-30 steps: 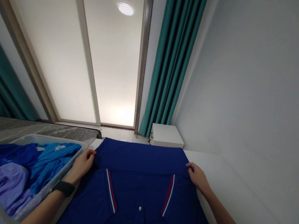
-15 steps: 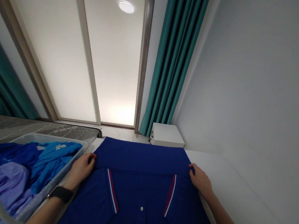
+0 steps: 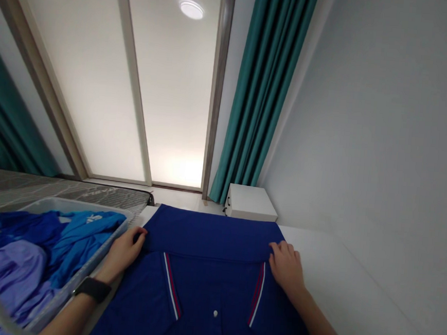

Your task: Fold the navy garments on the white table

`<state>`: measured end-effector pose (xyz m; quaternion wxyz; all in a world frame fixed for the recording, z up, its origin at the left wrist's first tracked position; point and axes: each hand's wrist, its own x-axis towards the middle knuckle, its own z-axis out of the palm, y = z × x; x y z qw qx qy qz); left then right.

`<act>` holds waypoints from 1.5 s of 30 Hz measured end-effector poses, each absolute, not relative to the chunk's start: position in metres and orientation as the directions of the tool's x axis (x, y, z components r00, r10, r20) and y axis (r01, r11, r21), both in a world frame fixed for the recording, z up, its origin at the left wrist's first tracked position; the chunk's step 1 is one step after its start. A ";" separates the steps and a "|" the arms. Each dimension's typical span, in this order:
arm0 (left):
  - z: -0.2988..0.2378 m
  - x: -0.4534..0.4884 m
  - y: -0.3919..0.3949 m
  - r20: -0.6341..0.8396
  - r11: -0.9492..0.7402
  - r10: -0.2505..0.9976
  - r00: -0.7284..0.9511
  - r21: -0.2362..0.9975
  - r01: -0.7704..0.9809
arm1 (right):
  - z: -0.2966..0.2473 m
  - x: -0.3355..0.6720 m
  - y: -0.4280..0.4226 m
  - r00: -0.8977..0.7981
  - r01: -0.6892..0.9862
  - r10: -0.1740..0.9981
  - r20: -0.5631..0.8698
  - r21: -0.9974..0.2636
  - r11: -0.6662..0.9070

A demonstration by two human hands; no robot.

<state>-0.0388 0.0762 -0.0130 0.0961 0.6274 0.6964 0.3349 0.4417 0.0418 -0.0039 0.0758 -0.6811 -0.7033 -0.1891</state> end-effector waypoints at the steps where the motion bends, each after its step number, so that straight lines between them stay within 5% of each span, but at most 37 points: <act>1: -0.012 -0.038 0.076 0.283 -0.008 0.937 -0.203 0.600 0.800 | 0.000 0.425 0.043 -0.103 0.989 0.930 0.354 0.137 0.057; 13: 0.002 -0.028 0.061 0.265 -0.097 0.911 -0.316 0.883 0.460 | 0.022 0.202 0.073 -0.559 0.746 0.780 0.282 -0.239 0.621; 24: 0.005 -0.019 0.057 0.226 -0.132 0.945 -0.238 0.925 0.356 | 0.007 0.111 0.088 -0.478 0.703 0.810 0.339 -0.405 0.585; 33: -0.008 -0.021 0.061 0.166 -0.102 0.964 -0.209 0.952 0.287 | 0.010 0.145 0.119 -0.154 0.297 0.901 0.407 -0.850 0.435; 38: -0.005 -0.019 0.071 0.114 -0.034 0.968 -0.224 0.942 0.333 | 0.023 0.164 0.129 -0.085 0.291 0.898 0.432 -0.851 0.437; 45: 0.012 -0.019 0.142 0.025 0.080 0.972 -0.232 0.899 0.431 | 0.021 0.146 0.104 -0.314 0.401 0.797 0.516 -0.688 0.604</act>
